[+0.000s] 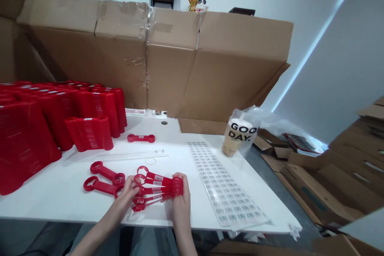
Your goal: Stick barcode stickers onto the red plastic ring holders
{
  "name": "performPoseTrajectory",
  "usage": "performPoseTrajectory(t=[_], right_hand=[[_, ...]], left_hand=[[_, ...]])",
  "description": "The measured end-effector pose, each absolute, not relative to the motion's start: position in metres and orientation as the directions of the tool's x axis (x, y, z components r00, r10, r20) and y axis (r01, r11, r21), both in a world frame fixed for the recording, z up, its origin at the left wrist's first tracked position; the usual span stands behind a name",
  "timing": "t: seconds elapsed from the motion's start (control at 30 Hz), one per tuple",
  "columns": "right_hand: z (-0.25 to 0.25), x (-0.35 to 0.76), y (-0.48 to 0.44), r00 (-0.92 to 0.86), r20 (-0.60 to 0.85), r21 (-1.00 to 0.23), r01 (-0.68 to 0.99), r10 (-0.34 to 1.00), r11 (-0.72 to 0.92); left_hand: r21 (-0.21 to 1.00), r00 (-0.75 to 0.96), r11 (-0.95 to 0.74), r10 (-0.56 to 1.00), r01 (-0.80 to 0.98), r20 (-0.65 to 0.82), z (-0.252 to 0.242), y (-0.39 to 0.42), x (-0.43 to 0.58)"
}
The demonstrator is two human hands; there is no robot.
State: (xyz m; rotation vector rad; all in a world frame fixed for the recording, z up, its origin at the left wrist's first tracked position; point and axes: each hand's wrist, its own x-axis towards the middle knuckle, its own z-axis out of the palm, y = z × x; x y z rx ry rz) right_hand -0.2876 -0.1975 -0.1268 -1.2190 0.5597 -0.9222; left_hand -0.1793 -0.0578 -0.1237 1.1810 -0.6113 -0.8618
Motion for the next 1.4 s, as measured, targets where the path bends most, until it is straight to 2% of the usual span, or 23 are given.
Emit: performPoseTrajectory(t=[0.23,0.53,0.67,0.8,0.9,1.07,1.4], right_hand=[[-0.134,-0.288,-0.203,0.533,0.11,-0.97,0.241,-0.839,0.025],[-0.134,-0.292,-0.207,0.485,0.199,-0.978,0.158,-0.852,-0.138],[-0.135,-0.292,-0.207,0.513,0.213,-0.977,0.131,-0.832,-0.169],[-0.136,-0.294,-0.209,0.533,0.217,-0.976,0.107,-0.818,-0.19],[-0.136,-0.301,-0.213,0.564,0.222,-0.973,0.081,-0.795,-0.214],[-0.135,-0.315,-0.219,0.643,0.21,-0.965,0.015,-0.736,-0.262],[-0.133,-0.337,-0.222,0.695,0.243,-0.896,-0.107,-0.677,-0.431]], left_hand=[[0.986,0.651,0.094,-0.759,0.134,-0.016,-0.138,-0.062,-0.175],[0.998,0.716,0.048,-0.698,0.05,-0.003,-0.133,-0.058,-0.18],[0.996,0.764,0.086,-0.641,-0.019,0.07,-0.138,-0.062,-0.178],[0.982,0.663,0.114,-0.725,-0.148,0.184,-0.139,-0.058,-0.178],[0.973,0.59,0.044,-0.788,-0.227,0.174,-0.137,-0.054,-0.181],[0.944,0.58,-0.045,-0.798,-0.328,0.164,-0.144,-0.057,-0.185],[0.888,0.453,-0.041,-0.87,-0.458,0.194,-0.134,-0.061,-0.188]])
